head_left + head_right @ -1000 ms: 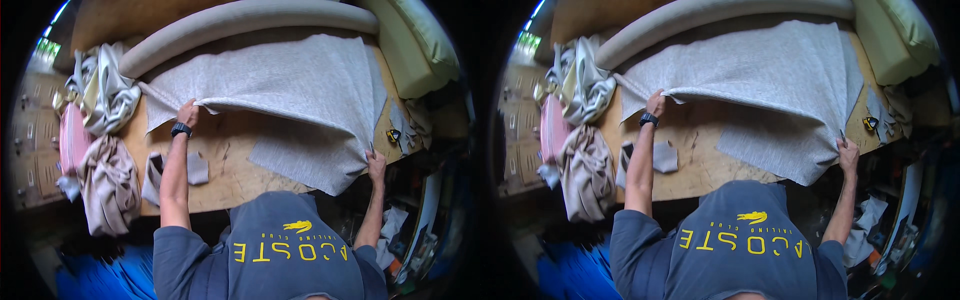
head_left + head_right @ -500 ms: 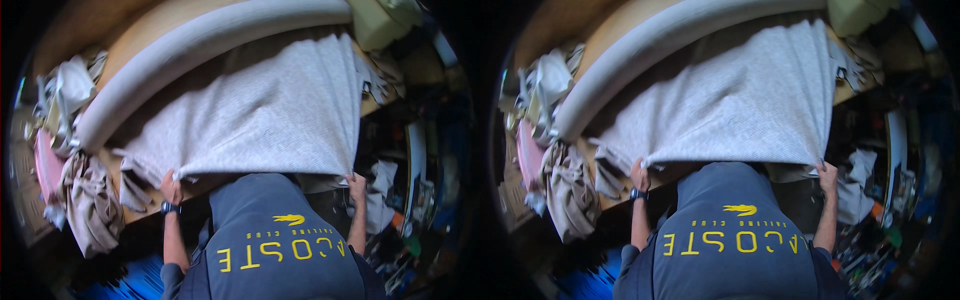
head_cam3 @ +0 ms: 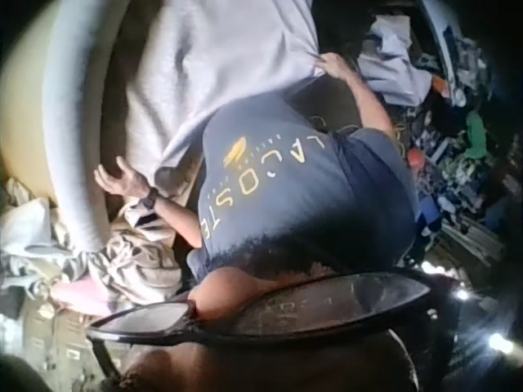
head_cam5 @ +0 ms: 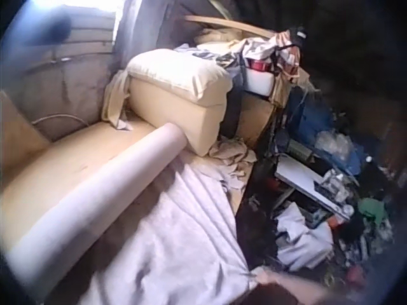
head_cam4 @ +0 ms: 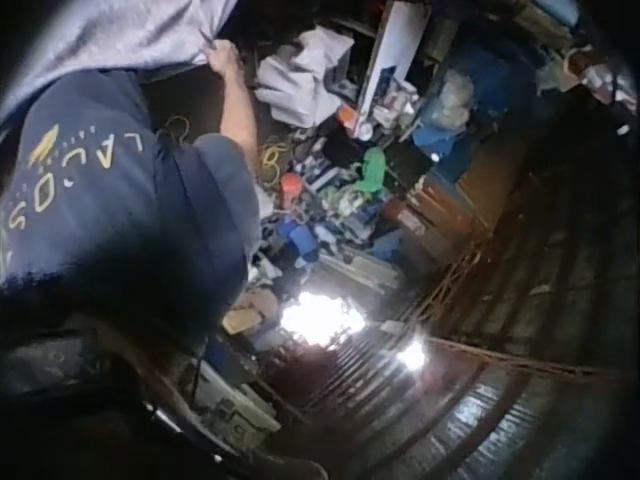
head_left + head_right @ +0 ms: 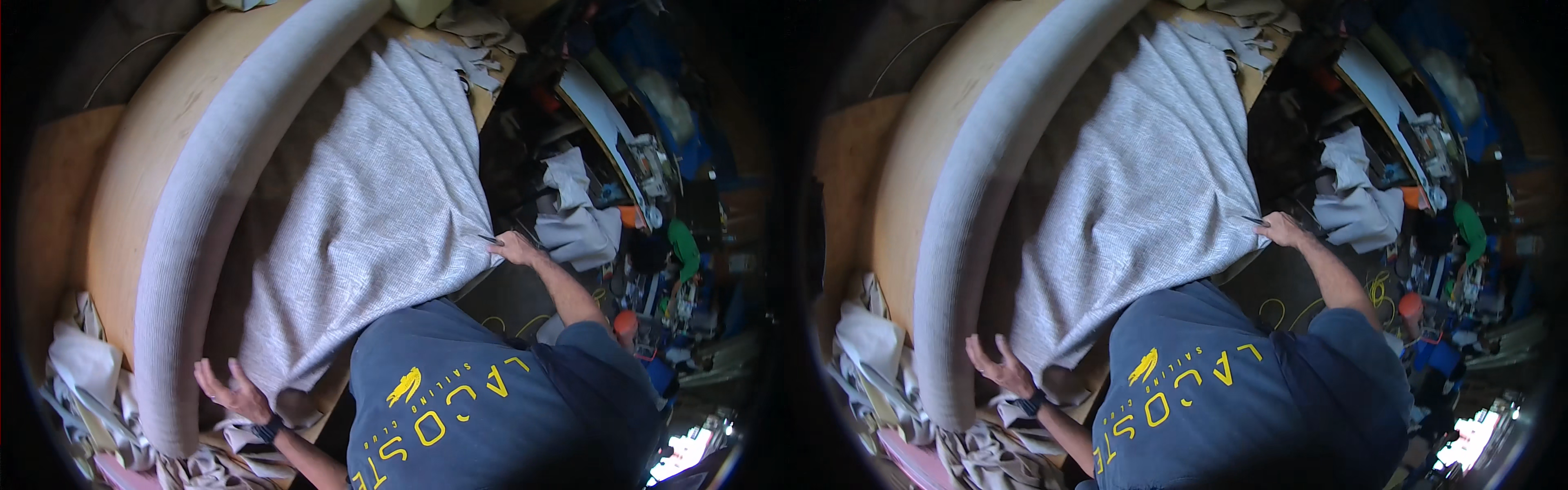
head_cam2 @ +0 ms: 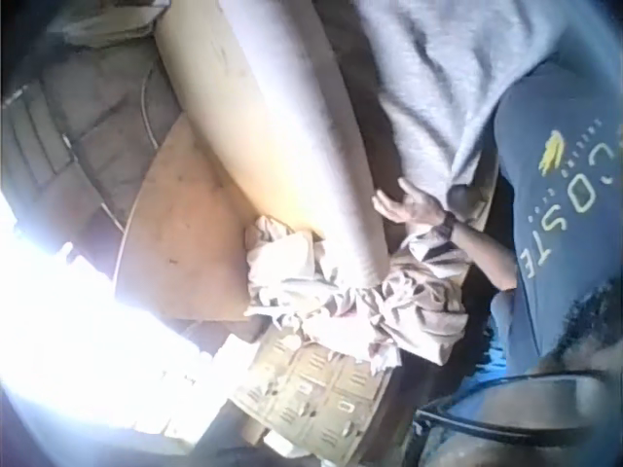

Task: The person uses shears to cut a large piece of light gray woven fabric laid on a wooden workbench. They trim along the edges and then fold the cut fabric to align the edges.

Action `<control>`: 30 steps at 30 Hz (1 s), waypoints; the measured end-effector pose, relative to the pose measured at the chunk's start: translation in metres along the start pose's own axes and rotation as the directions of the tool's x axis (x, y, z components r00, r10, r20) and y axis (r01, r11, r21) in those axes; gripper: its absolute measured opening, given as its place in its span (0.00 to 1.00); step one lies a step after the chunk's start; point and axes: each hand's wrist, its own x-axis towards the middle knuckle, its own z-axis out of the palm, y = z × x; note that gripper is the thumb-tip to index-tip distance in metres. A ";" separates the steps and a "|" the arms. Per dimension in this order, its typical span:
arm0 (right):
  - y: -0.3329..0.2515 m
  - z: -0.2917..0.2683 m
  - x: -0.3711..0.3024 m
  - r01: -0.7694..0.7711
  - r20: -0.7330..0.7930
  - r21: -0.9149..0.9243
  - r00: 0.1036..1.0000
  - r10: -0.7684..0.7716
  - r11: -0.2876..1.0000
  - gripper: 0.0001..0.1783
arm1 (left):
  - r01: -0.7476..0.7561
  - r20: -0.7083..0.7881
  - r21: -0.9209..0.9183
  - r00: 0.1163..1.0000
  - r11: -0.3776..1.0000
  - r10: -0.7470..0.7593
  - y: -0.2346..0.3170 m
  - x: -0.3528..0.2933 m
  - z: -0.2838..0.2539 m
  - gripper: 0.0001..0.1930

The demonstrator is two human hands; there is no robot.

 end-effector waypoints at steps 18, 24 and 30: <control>-0.040 -0.173 0.257 -0.009 -0.704 0.260 0.683 0.196 0.966 0.19 | -0.066 -0.323 0.417 0.921 0.906 0.216 -0.043 0.386 0.082 0.22; -0.063 -0.212 0.320 -0.092 -0.324 0.667 0.858 0.399 0.739 0.34 | -0.335 0.083 0.162 0.942 0.928 0.325 0.030 0.185 0.188 0.23; -0.077 -0.226 0.313 0.024 -0.554 0.265 0.822 0.132 0.964 0.43 | 0.072 0.336 0.239 0.929 0.968 -0.152 0.069 -0.033 0.196 0.33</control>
